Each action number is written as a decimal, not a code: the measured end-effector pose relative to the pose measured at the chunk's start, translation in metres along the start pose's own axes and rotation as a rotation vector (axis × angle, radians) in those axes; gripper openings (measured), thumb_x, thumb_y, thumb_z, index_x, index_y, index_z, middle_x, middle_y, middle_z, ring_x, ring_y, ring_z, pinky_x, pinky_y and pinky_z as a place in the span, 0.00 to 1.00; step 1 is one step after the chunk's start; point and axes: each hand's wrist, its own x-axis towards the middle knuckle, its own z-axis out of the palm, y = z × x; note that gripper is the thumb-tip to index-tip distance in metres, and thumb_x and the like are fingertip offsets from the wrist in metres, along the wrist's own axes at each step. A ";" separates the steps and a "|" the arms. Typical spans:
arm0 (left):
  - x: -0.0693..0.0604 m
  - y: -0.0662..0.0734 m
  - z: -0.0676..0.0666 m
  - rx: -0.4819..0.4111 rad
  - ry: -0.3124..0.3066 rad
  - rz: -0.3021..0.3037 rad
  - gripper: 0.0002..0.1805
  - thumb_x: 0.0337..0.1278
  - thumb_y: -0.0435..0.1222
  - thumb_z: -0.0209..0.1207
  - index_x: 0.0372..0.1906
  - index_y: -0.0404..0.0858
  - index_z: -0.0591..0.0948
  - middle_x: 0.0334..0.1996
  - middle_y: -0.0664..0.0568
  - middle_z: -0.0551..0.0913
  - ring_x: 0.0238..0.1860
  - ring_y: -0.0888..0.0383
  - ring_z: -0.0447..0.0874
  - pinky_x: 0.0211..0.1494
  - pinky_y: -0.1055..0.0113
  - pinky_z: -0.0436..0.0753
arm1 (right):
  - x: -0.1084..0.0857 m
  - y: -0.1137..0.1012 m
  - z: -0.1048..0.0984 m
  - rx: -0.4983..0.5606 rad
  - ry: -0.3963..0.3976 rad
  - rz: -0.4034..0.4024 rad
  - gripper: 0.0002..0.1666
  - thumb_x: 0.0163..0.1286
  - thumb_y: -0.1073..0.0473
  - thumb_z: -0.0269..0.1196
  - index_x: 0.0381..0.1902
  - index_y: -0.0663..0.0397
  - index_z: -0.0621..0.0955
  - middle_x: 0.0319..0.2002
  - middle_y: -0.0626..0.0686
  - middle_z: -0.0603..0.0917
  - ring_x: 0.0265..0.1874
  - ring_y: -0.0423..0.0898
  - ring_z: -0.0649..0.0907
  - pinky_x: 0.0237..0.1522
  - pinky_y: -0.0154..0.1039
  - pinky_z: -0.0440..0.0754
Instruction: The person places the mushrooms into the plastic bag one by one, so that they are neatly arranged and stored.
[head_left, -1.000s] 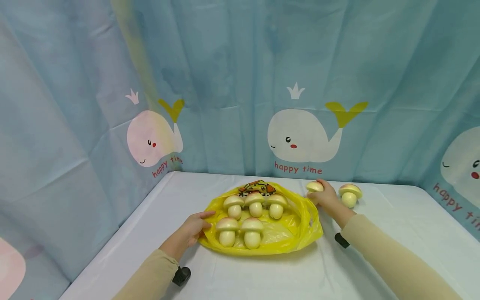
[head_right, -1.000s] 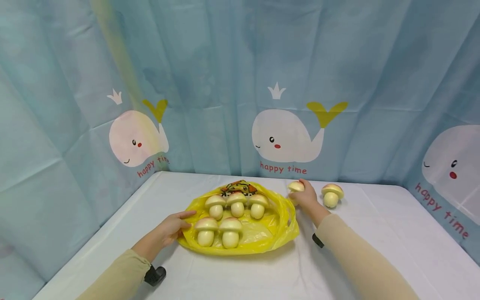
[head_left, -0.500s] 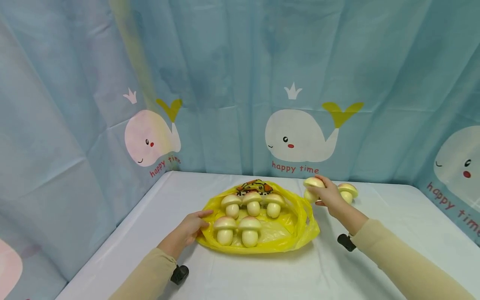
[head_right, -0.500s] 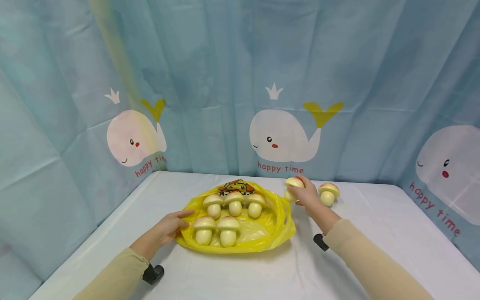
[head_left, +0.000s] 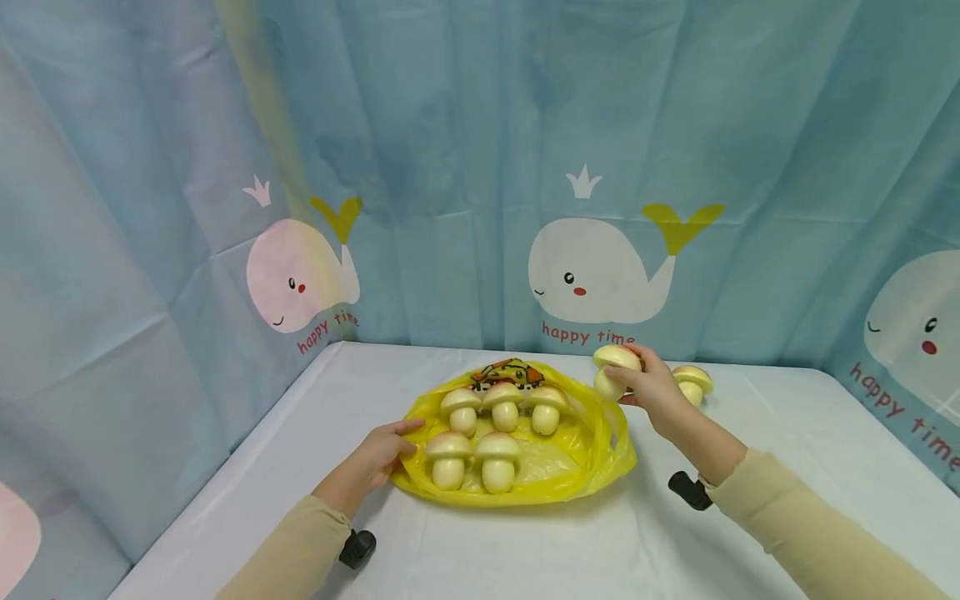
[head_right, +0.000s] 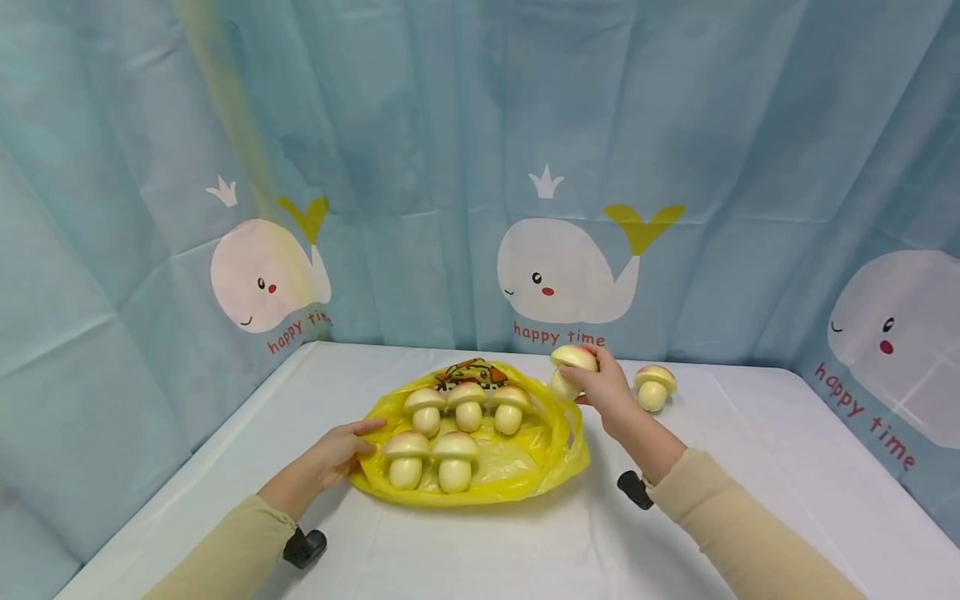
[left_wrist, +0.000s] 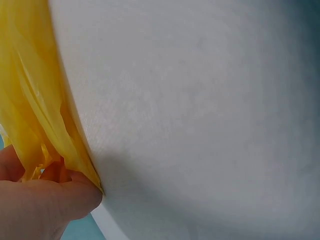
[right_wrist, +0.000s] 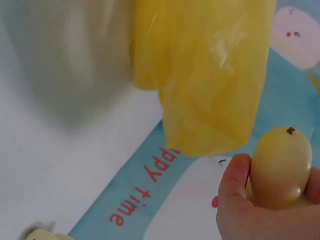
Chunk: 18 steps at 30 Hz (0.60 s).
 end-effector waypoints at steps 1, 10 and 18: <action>0.000 0.000 0.000 0.000 0.001 -0.001 0.30 0.59 0.17 0.43 0.69 0.27 0.66 0.69 0.29 0.57 0.64 0.39 0.63 0.62 0.49 0.71 | -0.002 -0.001 0.002 0.012 -0.007 0.001 0.43 0.73 0.56 0.56 0.75 0.64 0.48 0.66 0.67 0.62 0.41 0.46 0.77 0.40 0.34 0.79; 0.000 0.000 0.000 -0.003 -0.006 0.005 0.30 0.59 0.17 0.43 0.69 0.27 0.66 0.69 0.29 0.57 0.65 0.38 0.63 0.63 0.48 0.71 | -0.019 -0.004 0.024 0.094 -0.068 0.001 0.41 0.71 0.58 0.59 0.71 0.68 0.52 0.64 0.67 0.65 0.43 0.45 0.78 0.42 0.34 0.80; 0.001 -0.002 -0.001 0.006 -0.010 0.011 0.30 0.59 0.18 0.44 0.69 0.27 0.66 0.69 0.29 0.56 0.64 0.38 0.63 0.62 0.49 0.72 | -0.027 0.005 0.045 0.009 -0.140 0.012 0.34 0.70 0.56 0.61 0.67 0.63 0.61 0.62 0.65 0.69 0.49 0.52 0.76 0.48 0.42 0.79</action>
